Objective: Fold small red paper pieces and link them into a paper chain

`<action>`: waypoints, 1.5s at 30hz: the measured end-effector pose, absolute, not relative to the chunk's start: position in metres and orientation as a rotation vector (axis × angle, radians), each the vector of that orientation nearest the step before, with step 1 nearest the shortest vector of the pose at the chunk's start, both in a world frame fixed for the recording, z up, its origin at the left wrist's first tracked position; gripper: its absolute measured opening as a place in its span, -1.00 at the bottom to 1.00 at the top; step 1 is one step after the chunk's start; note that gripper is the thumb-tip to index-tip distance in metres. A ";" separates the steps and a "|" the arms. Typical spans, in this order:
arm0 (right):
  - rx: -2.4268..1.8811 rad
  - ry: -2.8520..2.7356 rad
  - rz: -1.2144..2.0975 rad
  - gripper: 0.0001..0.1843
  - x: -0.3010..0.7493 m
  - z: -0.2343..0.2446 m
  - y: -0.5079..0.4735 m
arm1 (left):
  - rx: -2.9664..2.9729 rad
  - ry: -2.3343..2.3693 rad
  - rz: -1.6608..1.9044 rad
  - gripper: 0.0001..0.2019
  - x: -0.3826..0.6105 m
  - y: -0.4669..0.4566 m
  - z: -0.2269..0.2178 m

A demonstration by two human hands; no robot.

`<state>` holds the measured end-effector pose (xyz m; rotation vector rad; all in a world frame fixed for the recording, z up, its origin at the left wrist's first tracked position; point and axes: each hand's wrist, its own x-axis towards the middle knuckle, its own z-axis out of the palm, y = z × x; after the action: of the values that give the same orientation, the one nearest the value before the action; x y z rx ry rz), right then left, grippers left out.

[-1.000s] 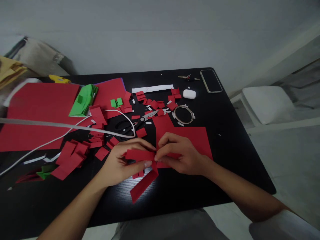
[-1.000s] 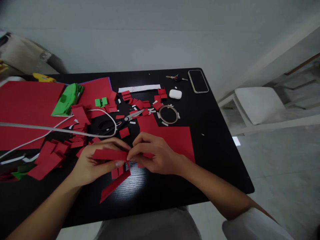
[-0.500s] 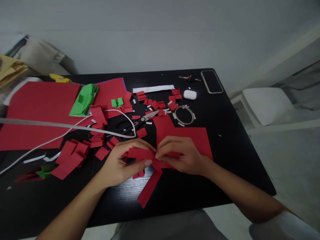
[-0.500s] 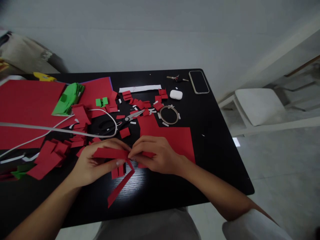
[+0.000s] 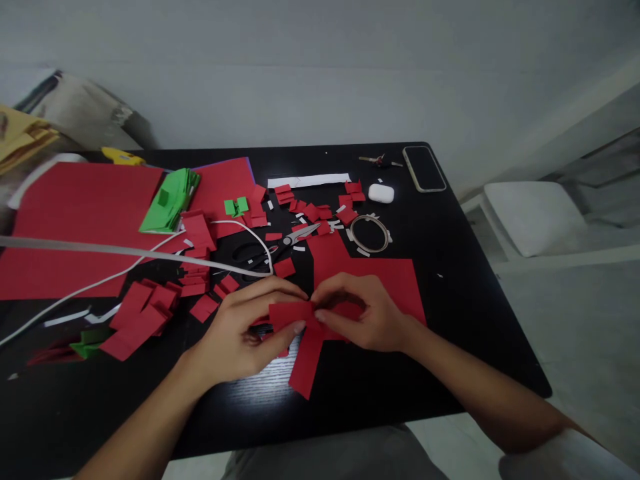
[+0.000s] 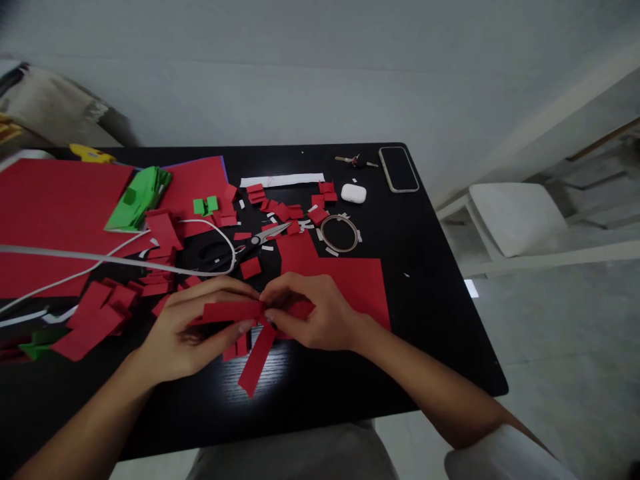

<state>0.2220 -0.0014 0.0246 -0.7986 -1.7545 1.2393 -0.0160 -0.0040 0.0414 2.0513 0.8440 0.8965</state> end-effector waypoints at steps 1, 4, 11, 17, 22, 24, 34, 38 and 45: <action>-0.778 -1.757 1.265 -0.76 0.223 0.026 -0.002 | 2.082 0.842 0.887 -0.79 -0.017 -0.005 0.041; -0.733 -1.819 1.288 -0.69 0.224 0.028 -0.001 | 2.154 0.815 0.887 -0.74 -0.019 -0.006 0.040; -0.817 -1.823 1.244 -0.69 0.221 0.023 -0.002 | 2.244 0.751 0.949 -0.74 -0.018 -0.007 0.040; -0.850 -1.798 1.295 -0.71 0.219 0.019 -0.003 | 2.262 0.733 0.955 -0.82 -0.017 -0.004 0.042; -0.816 -1.773 1.389 -0.67 0.221 0.018 -0.002 | 2.269 0.748 0.934 -0.70 -0.020 -0.006 0.037; -0.828 -1.792 1.381 -0.73 0.221 0.018 -0.001 | 2.290 0.762 0.905 -0.70 -0.021 -0.006 0.037; -0.840 -1.836 1.237 -0.77 0.223 0.021 -0.002 | 2.290 0.817 0.847 -0.79 -0.021 -0.006 0.039; -0.840 -1.931 1.117 -0.74 0.226 0.020 -0.002 | 2.136 0.805 0.743 -0.65 -0.028 -0.005 0.047; -0.773 -2.077 0.998 -0.75 0.226 0.017 -0.004 | 1.715 1.012 0.587 -0.69 -0.031 0.003 0.054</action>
<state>0.2256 -0.0044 0.0170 -0.7726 -2.0774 0.9980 -0.0313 0.0028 0.0542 1.7146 1.0117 0.5870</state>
